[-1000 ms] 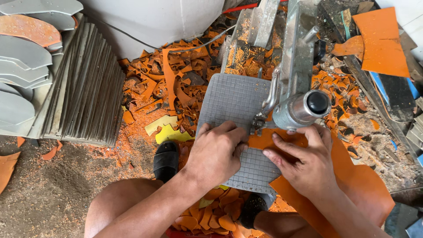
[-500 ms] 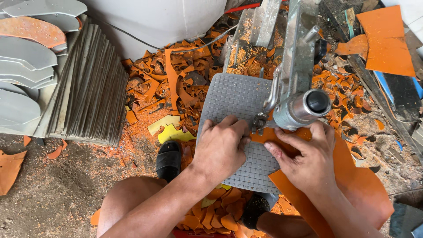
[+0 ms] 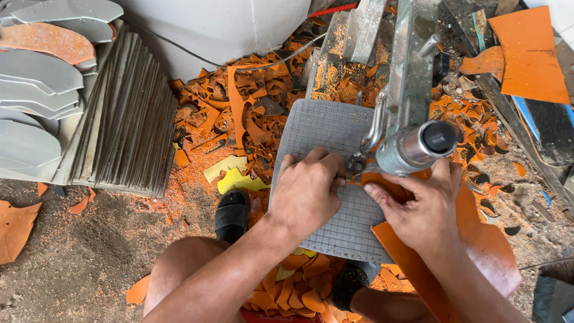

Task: The person uses a vertical band saw to cut orange rubber sheets into irregular shapes. They guide the material through the blade, rotate the sheets to follow curved outlines, and remove cut pieces as they finish each shape.

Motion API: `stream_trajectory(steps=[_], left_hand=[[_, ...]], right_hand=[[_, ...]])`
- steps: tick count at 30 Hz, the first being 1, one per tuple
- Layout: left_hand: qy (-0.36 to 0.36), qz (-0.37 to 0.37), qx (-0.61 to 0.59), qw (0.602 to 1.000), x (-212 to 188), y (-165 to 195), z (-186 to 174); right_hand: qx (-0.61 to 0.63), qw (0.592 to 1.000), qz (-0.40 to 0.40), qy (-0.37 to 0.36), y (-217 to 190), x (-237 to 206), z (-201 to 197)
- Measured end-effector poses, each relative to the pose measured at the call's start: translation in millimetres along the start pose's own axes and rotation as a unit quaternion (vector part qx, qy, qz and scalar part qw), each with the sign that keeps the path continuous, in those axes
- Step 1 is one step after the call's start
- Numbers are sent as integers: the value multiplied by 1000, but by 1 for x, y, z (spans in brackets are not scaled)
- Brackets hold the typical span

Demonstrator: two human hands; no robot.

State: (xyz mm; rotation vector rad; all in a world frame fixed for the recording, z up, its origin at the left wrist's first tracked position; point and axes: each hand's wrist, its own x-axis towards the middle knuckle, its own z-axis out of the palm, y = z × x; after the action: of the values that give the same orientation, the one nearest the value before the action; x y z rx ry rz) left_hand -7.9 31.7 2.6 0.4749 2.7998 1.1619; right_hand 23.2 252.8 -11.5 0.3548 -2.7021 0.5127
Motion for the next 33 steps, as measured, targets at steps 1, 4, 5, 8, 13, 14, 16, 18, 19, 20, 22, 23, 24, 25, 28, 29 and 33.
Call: stream_trajectory(steps=[1,4,5,8,13,14,16,18,19,20,22,23,24,25,28,29,33], left_hand=[[4,2,-2,1000,1,0,0],[11,7,-13,1000,4,-1,-1],[10,6,-18,1000,5,-1,-2],[11,-2,-29,1000,9,-1,-5],[19,-16,-23,999,9,-3,2],[25,-16,-20,999,11,-4,4],[58,-10,0,998,19,-8,4],[112,-4,32,993,32,-12,0],[144,11,68,987,34,-13,-5],[174,24,102,979,34,-13,-11],[166,35,153,974,22,-3,-15],[135,40,174,975,7,6,-15],[119,95,158,976,-9,15,-13],[98,149,140,974,-26,25,-10],[-75,129,124,981,-40,44,0],[-184,90,155,966,-36,46,1],[-218,62,212,951,-23,63,-1]], right_hand=[[-1,1000,-7,-1,1,1,0],[-9,1000,1,1,0,3,0],[-10,1000,-3,6,0,4,0],[-9,1000,-7,15,-1,7,0],[5,1000,7,8,0,9,-1],[-5,1000,6,11,0,10,0],[-26,999,4,18,1,14,1],[-24,1000,13,-15,3,21,1],[-23,999,16,-26,4,25,2],[-11,1000,4,-13,4,26,1],[13,1000,-19,5,2,22,-3],[28,999,-15,10,1,19,-5],[42,999,-9,16,-1,12,-8],[56,998,1,19,-2,5,-11],[63,998,22,18,-3,-7,-14],[67,997,30,15,-2,-9,-14],[105,993,44,15,-2,-9,-11]])
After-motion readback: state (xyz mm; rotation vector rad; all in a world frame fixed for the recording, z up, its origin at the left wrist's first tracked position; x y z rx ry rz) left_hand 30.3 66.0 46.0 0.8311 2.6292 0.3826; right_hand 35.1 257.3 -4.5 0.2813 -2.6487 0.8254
